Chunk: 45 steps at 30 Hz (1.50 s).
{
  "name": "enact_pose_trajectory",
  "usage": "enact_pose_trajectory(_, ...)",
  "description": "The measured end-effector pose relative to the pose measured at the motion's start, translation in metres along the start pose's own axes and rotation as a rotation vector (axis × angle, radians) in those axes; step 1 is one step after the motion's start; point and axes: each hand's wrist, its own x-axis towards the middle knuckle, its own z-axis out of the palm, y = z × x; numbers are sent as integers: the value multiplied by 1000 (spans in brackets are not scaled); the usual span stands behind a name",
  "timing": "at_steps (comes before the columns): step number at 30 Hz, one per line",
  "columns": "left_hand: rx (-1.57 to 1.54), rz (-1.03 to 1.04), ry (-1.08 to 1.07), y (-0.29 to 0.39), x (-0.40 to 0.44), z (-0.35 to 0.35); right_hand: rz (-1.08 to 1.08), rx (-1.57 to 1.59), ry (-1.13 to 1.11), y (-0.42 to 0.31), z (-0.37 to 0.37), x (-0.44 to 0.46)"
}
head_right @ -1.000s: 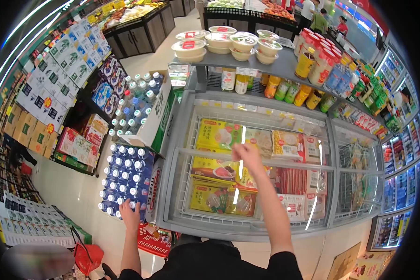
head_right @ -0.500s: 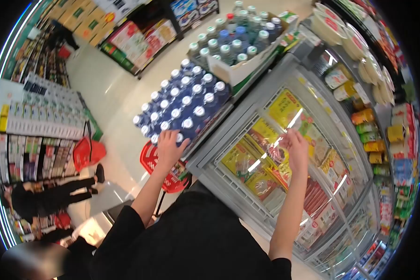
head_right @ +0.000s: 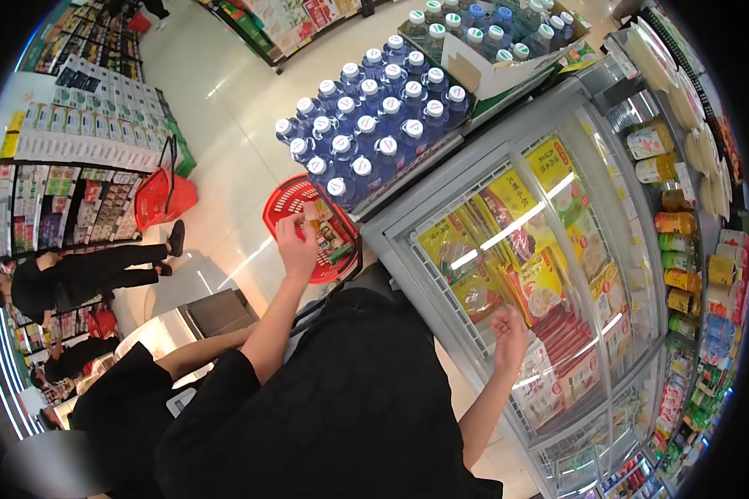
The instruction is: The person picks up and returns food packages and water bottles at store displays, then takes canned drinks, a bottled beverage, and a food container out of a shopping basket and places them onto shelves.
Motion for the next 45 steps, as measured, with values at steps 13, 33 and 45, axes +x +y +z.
enact_pose_trajectory(13,23,-547,-1092,-114,-137,6,63,31,90,54,-29,-41)
enact_pose_trajectory(33,-322,-969,-1286,-182,-142,21,45,172,300,144,-80,-121)
enact_pose_trajectory(45,-463,-1036,-1392,-173,-115,-1,184,262,453,238,-50,-155)
